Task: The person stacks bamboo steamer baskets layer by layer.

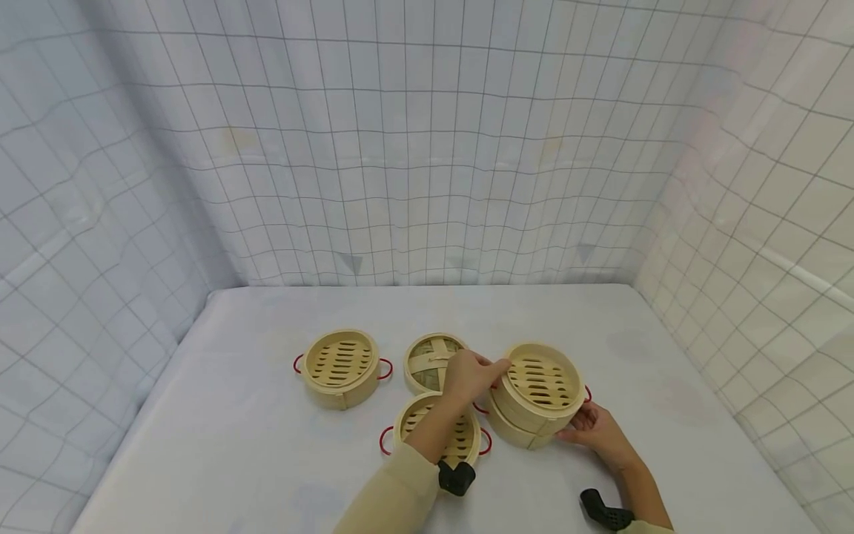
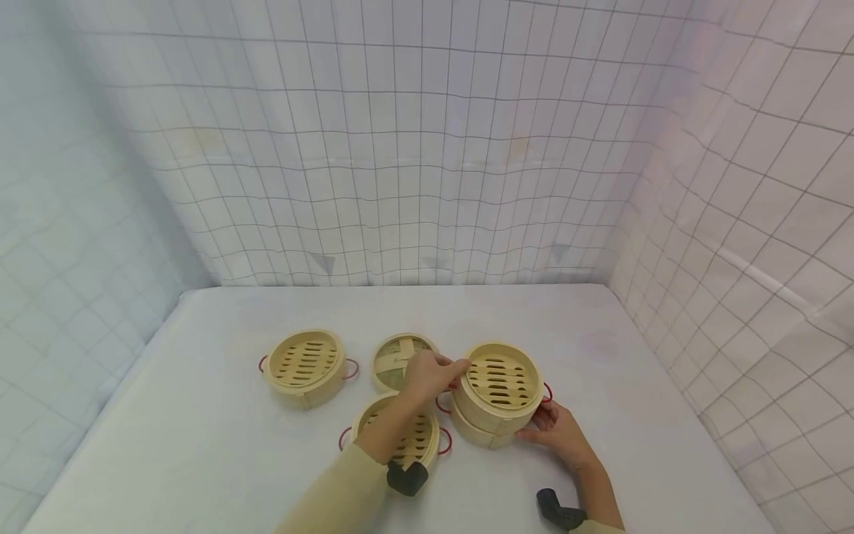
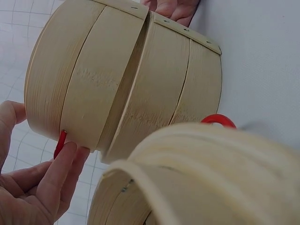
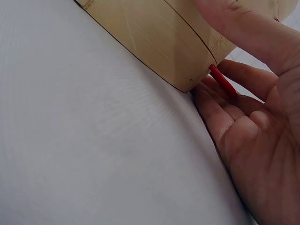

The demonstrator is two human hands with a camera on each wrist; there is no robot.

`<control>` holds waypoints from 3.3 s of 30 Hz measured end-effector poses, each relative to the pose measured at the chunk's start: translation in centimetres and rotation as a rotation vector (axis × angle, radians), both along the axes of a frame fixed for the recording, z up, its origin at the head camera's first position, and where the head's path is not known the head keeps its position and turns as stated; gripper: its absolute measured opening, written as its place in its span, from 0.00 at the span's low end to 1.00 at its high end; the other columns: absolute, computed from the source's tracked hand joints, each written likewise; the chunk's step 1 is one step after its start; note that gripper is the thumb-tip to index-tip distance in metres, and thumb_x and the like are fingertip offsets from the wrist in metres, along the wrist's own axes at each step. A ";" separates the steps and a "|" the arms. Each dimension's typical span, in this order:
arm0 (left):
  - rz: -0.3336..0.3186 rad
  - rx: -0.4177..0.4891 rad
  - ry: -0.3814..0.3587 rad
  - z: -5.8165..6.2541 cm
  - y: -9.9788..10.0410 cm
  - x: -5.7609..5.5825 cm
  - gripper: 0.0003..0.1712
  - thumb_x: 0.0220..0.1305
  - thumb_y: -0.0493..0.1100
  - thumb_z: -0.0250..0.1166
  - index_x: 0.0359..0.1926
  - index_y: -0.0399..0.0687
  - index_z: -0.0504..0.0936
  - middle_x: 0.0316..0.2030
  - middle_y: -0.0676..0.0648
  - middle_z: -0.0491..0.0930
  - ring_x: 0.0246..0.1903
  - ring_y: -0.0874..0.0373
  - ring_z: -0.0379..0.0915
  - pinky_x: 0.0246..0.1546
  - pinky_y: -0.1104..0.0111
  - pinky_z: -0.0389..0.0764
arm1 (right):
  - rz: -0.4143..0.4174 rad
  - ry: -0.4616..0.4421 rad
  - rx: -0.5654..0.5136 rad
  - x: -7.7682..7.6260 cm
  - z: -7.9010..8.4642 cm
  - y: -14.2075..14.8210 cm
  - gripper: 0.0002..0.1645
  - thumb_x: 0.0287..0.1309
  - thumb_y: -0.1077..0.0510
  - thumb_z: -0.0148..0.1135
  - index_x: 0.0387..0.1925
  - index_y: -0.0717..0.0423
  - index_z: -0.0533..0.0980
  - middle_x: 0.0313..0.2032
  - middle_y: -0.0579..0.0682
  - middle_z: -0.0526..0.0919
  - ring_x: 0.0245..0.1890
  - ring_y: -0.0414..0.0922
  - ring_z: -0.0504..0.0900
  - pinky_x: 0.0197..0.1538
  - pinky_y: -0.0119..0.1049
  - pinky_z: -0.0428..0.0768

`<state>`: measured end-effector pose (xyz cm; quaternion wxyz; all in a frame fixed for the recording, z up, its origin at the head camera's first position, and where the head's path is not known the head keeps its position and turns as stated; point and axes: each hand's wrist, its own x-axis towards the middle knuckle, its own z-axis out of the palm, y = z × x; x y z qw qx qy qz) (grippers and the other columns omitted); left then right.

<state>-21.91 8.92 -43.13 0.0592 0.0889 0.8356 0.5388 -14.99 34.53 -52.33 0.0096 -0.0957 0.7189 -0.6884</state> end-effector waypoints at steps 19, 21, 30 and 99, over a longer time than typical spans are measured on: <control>-0.011 -0.006 -0.029 -0.3 -0.6 -0.2 0.21 0.54 0.56 0.64 0.18 0.44 0.83 0.12 0.54 0.75 0.14 0.63 0.67 0.13 0.73 0.64 | 0.022 -0.015 -0.022 -0.1 0.1 0.0 0.47 0.38 0.76 0.68 0.59 0.82 0.53 0.57 0.52 0.68 0.54 0.32 0.70 0.54 0.28 0.68; -0.021 -0.009 -0.037 -0.4 -0.6 -0.2 0.21 0.54 0.56 0.64 0.20 0.43 0.83 0.13 0.53 0.75 0.15 0.62 0.67 0.14 0.73 0.65 | 0.035 -0.002 -0.032 -0.2 0.1 0.0 0.45 0.38 0.76 0.67 0.58 0.83 0.54 0.54 0.45 0.70 0.54 0.33 0.70 0.54 0.29 0.68; -0.032 0.007 -0.043 -0.1 -0.7 0.0 0.20 0.55 0.55 0.64 0.21 0.43 0.84 0.13 0.53 0.76 0.15 0.62 0.68 0.13 0.73 0.64 | 0.028 -0.023 -0.006 -0.1 0.3 0.0 0.46 0.39 0.76 0.67 0.59 0.82 0.53 0.57 0.54 0.67 0.54 0.33 0.70 0.54 0.29 0.68; 0.061 -0.078 -0.124 -1.3 -15.5 3.2 0.32 0.56 0.54 0.65 0.50 0.29 0.75 0.42 0.41 0.79 0.44 0.49 0.74 0.43 0.57 0.76 | -0.064 -0.116 0.033 0.2 0.3 -0.1 0.50 0.37 0.74 0.69 0.61 0.78 0.53 0.56 0.56 0.67 0.51 0.31 0.73 0.52 0.28 0.70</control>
